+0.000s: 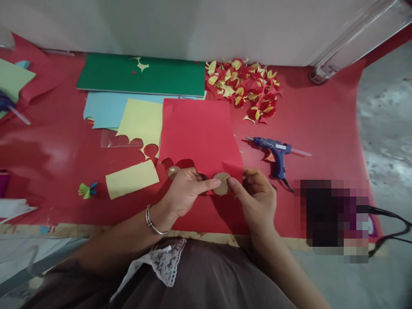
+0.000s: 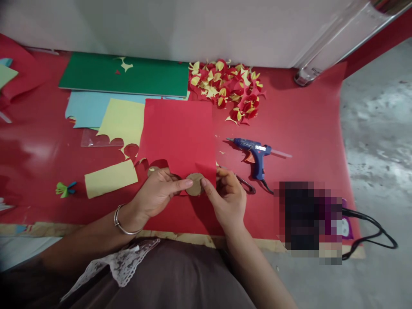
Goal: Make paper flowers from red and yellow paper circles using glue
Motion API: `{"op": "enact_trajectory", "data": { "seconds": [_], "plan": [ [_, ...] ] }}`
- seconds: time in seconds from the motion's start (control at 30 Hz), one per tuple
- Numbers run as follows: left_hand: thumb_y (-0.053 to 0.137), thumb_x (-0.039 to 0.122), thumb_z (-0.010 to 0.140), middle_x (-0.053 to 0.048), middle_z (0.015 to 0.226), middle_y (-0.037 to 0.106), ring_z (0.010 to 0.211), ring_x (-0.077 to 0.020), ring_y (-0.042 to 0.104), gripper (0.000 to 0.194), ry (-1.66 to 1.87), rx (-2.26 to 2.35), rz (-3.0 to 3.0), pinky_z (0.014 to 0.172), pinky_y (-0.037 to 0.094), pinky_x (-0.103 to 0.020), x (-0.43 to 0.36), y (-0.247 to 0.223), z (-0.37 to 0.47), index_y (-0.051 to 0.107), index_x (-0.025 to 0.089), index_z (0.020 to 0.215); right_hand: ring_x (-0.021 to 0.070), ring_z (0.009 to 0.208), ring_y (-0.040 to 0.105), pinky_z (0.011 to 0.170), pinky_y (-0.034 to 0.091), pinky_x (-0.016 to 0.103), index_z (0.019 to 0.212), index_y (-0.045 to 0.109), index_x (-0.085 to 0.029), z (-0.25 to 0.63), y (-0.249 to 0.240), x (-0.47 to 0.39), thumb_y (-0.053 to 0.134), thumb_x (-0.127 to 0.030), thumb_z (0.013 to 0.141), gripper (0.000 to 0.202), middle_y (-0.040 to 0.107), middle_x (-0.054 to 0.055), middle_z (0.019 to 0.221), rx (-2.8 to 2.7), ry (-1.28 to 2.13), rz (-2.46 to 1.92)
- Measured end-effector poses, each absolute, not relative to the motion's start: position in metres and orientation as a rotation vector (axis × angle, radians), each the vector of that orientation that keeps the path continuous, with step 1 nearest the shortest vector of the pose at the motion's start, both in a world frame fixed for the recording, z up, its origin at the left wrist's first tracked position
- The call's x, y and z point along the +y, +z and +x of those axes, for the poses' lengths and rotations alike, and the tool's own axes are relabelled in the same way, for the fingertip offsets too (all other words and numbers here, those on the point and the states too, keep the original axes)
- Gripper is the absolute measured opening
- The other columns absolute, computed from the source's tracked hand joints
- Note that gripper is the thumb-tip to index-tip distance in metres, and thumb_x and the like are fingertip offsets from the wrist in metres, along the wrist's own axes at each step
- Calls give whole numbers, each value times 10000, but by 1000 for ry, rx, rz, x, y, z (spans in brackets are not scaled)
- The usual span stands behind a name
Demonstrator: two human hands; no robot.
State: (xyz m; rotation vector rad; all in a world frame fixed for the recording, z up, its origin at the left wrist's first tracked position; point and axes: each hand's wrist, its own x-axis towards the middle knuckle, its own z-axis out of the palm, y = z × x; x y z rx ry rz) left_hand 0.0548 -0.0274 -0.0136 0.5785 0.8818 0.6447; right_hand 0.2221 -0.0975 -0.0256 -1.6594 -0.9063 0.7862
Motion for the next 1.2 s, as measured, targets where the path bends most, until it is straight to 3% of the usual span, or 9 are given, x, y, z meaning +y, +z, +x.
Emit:
{"op": "enact_trajectory", "data": {
  "seconds": [0.1, 0.33, 0.53, 0.67, 0.8, 0.97, 1.1, 1.2],
  "plan": [
    [1056, 247, 537, -33, 727, 799, 605, -96, 630, 332, 655, 931, 565, 614, 480, -224, -28, -15, 55, 858, 158, 788, 124, 621, 616, 575, 521, 257, 1002, 761, -235, 222, -26, -98, 882, -425, 813, 294, 727, -22, 788, -899, 791, -1651],
    [1016, 346, 643, -67, 749, 812, 714, -170, 745, 300, 655, 989, 639, 761, 595, -290, -31, -16, 56, 855, 149, 802, 148, 641, 652, 592, 554, 287, 1009, 742, -244, 221, -22, -96, 871, -460, 824, 312, 747, -10, 804, -895, 849, -1641],
    [989, 372, 701, -18, 648, 727, 609, -132, 641, 303, 619, 980, 703, 667, 532, -283, -34, -18, 52, 782, 155, 653, 177, 693, 698, 623, 594, 318, 1038, 727, -251, 218, -22, -97, 860, -466, 838, 322, 779, 14, 857, -911, 878, -1625],
    [978, 341, 733, -28, 743, 779, 711, -163, 706, 230, 603, 963, 691, 796, 587, -321, -35, -20, 52, 836, 160, 740, 165, 681, 686, 619, 588, 307, 1060, 741, -247, 220, -23, -102, 858, -487, 853, 338, 768, 11, 869, -974, 854, -1650],
    [998, 331, 697, -62, 912, 850, 848, -231, 770, 263, 717, 1026, 665, 892, 615, -377, -34, -22, 53, 884, 169, 870, 161, 696, 705, 650, 593, 309, 1139, 752, -249, 237, -21, -109, 764, -466, 960, 282, 769, 13, 897, -1117, 682, -1735],
    [1019, 324, 611, -58, 787, 829, 770, -198, 760, 249, 738, 1076, 594, 871, 624, -354, -29, -15, 57, 857, 165, 714, 262, 942, 726, 874, 592, 438, 1090, 752, -249, 272, -26, -118, 694, -365, 1002, 157, 795, 83, 1028, -1605, 185, -1905],
    [1031, 288, 548, -37, 723, 804, 722, -171, 739, 274, 765, 1059, 469, 840, 622, -340, -26, -8, 61, 787, 171, 588, 305, 1028, 664, 957, 549, 501, 1146, 736, -229, 284, -36, -123, 631, -323, 1040, 177, 759, 116, 1103, -1837, 90, -1970],
    [1038, 273, 523, -64, 746, 812, 748, -196, 748, 292, 774, 1044, 410, 799, 610, -350, -23, -5, 62, 800, 147, 637, 298, 1032, 656, 962, 546, 497, 1179, 724, -235, 283, -40, -126, 605, -297, 1054, 183, 732, 114, 1105, -1837, 73, -1962]
  ]
}}
